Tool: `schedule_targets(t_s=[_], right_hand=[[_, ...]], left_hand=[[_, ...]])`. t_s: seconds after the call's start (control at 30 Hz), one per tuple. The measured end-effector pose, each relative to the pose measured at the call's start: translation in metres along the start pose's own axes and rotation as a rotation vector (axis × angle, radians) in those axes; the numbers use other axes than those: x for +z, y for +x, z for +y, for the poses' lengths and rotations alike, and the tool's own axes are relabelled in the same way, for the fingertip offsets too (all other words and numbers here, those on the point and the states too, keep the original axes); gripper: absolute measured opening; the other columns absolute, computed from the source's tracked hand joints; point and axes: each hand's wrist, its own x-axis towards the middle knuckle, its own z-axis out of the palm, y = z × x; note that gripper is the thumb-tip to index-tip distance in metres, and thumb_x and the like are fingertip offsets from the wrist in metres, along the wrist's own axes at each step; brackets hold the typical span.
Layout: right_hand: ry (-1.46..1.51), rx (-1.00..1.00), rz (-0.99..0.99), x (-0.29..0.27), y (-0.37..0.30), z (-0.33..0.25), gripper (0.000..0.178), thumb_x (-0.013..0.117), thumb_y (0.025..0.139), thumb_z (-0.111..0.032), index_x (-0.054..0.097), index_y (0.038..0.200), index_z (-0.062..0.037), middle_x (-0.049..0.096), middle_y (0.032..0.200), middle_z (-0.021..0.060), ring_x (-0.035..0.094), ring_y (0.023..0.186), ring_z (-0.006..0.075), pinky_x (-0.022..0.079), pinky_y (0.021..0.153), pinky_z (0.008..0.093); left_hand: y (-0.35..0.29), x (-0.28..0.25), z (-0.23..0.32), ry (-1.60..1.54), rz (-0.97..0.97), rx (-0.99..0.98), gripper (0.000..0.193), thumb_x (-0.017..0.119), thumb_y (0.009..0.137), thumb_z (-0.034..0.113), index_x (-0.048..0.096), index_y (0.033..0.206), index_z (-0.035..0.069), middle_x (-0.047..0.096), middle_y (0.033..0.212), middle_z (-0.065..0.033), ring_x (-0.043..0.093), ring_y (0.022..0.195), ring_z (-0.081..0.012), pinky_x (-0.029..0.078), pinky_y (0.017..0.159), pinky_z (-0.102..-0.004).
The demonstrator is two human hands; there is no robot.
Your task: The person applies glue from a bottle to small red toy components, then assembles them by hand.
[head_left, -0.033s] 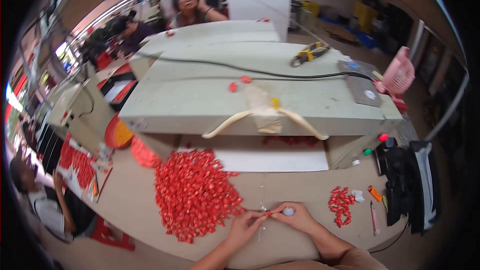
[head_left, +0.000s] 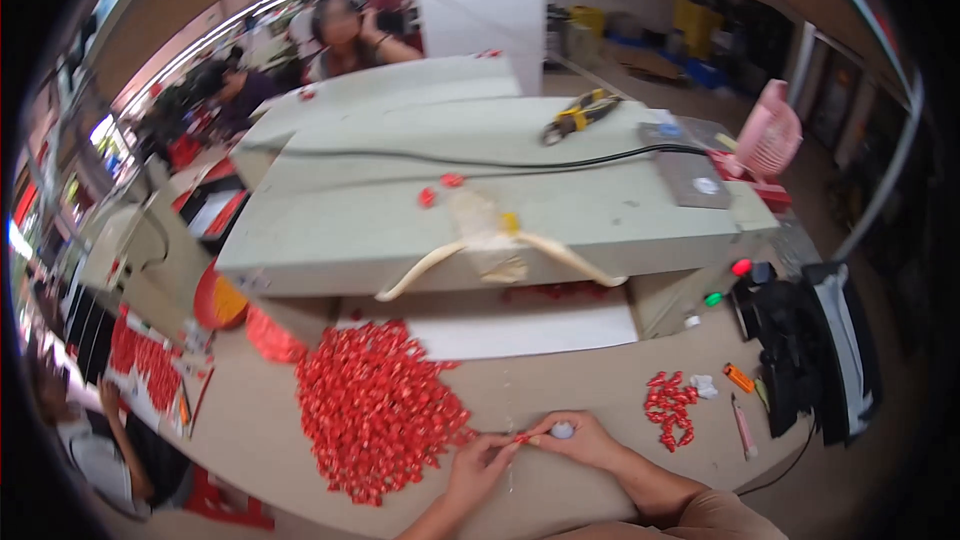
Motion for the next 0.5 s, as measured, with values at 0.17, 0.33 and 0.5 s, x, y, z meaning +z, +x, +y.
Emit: schedule_targets(t_s=[0.17,0.33,0.5], right_hand=[[-0.065,-0.097,-0.001,-0.010,-0.007,0.005,0.014,0.069,0.089,-0.014,0.071,0.097,-0.0030,0.070,0.095,0.0030,0.060,0.092,0.0080,0.047,0.086,0.0244],[-0.187,-0.177,-0.095,-0.002,0.001,0.007,0.019,0.067,0.090,-0.020,0.070,0.102,-0.0051,0.070,0.096,0.0046,0.061,0.091,0.0102,0.047,0.087,0.0266],[-0.126,-0.176,-0.081,-0.010,0.002,0.011,0.020,0.068,0.086,-0.018,0.070,0.101,-0.0054,0.071,0.092,0.0055,0.063,0.086,0.0115,0.048,0.083,0.0272]], left_hand=[[-0.010,0.019,0.026,0.070,0.039,0.031,0.016,0.066,0.091,0.012,0.066,0.099,-0.002,0.070,0.095,-0.0091,0.063,0.089,-0.0143,0.050,0.079,-0.0275],[-0.016,0.015,0.029,0.074,0.087,-0.026,0.012,0.067,0.090,0.009,0.066,0.097,-0.001,0.069,0.095,-0.0100,0.063,0.089,-0.0149,0.050,0.080,-0.0279],[-0.005,0.021,0.038,0.190,0.124,-0.069,0.016,0.072,0.086,0.011,0.067,0.095,-0.001,0.070,0.096,-0.0100,0.064,0.088,-0.0150,0.051,0.078,-0.0288]])
